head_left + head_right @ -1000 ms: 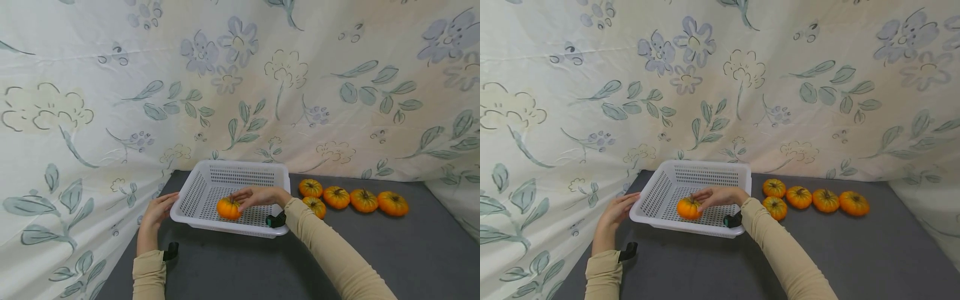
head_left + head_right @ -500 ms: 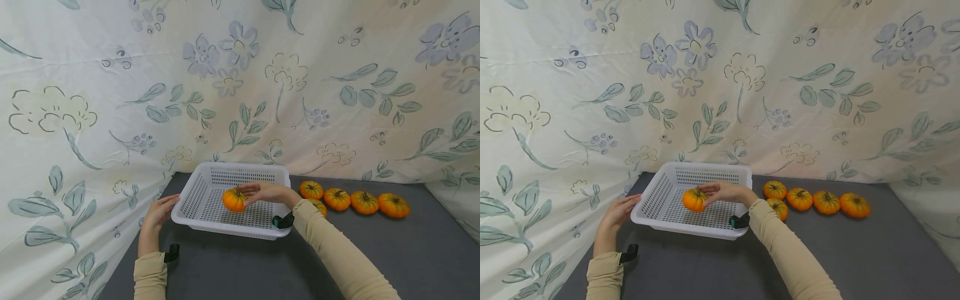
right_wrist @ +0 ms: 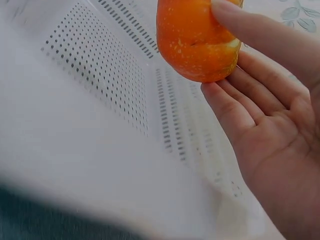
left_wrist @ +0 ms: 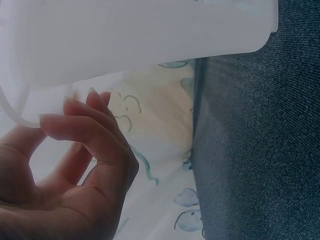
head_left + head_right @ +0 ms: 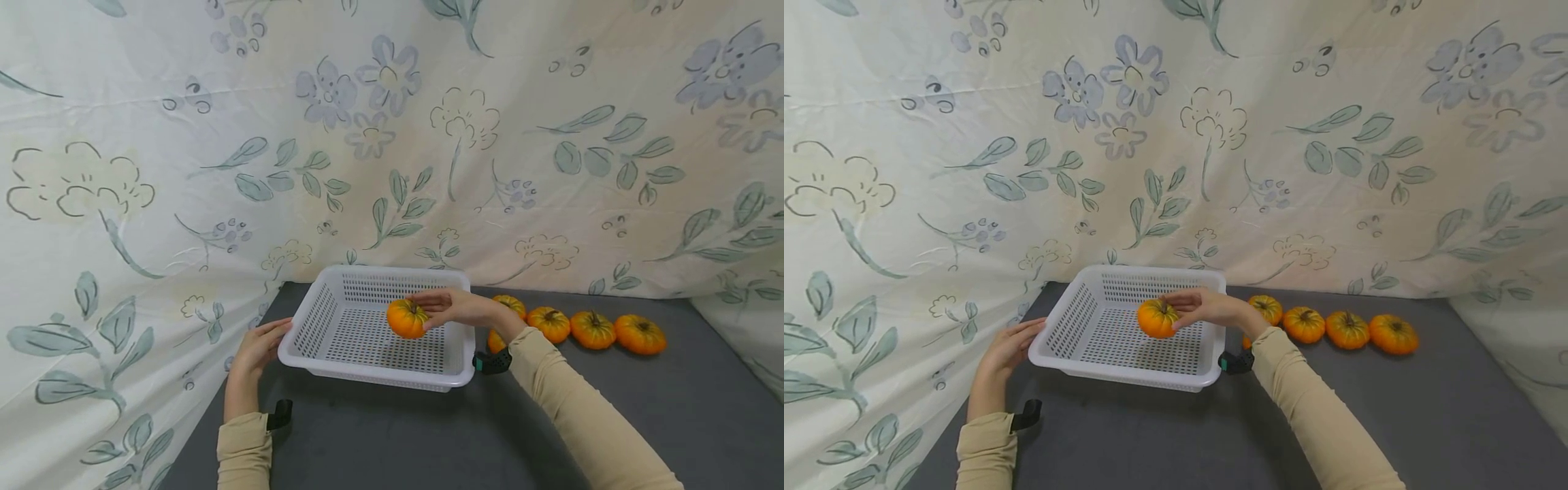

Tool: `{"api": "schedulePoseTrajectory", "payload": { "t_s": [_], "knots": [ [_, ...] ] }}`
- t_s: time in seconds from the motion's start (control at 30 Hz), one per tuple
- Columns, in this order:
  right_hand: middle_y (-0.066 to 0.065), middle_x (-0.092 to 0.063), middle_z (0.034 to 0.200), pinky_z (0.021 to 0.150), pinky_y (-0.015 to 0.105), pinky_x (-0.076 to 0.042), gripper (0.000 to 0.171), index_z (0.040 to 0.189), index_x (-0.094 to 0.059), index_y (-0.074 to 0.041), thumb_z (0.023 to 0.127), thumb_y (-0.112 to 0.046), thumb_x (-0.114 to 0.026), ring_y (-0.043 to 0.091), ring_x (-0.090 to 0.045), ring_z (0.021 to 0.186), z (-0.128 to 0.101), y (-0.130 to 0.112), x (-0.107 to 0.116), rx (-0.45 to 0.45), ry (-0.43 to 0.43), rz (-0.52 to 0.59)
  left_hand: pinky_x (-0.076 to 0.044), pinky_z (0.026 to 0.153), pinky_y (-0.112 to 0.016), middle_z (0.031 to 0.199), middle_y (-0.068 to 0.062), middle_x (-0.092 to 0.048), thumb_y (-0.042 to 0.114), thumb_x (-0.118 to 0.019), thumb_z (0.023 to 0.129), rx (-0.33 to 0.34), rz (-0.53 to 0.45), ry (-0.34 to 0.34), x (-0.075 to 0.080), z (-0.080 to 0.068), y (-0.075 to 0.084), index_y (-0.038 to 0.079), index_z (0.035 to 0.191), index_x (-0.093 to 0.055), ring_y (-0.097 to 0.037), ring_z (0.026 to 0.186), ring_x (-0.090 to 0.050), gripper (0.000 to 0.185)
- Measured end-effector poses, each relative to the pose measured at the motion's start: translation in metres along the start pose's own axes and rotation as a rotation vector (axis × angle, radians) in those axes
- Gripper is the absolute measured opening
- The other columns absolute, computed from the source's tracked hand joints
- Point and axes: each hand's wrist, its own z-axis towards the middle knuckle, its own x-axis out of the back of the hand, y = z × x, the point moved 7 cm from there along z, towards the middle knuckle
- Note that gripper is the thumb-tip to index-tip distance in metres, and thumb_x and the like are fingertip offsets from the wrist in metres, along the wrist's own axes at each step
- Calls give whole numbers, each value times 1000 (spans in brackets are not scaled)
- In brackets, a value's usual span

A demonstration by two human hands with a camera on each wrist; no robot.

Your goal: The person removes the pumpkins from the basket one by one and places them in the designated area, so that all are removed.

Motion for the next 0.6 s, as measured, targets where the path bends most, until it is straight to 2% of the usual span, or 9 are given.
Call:
{"api": "schedulePoseTrajectory", "payload": {
  "t_s": [0.2, 0.6],
  "knots": [
    [4, -36, 157, 118, 42, -29, 66, 149, -40, -17, 90, -18, -70, 26, -31, 148, -22, 5, 12, -2, 43, 6, -54, 72, -24, 88, 17, -66, 31, -71, 90, 2, 0, 1, 0, 0, 0, 2, 138, -53, -1, 80, -67, 59],
    [10, -31, 159, 112, 30, -36, 72, 151, -35, -11, 89, -16, -71, 30, -30, 148, -61, 13, 32, 13, 143, 45, -54, 72, -25, 90, 16, -67, 34, -71, 89, 0, 13, 1, 0, 1, -1, 2, 138, -53, -2, 81, -67, 61]
  ]
}}
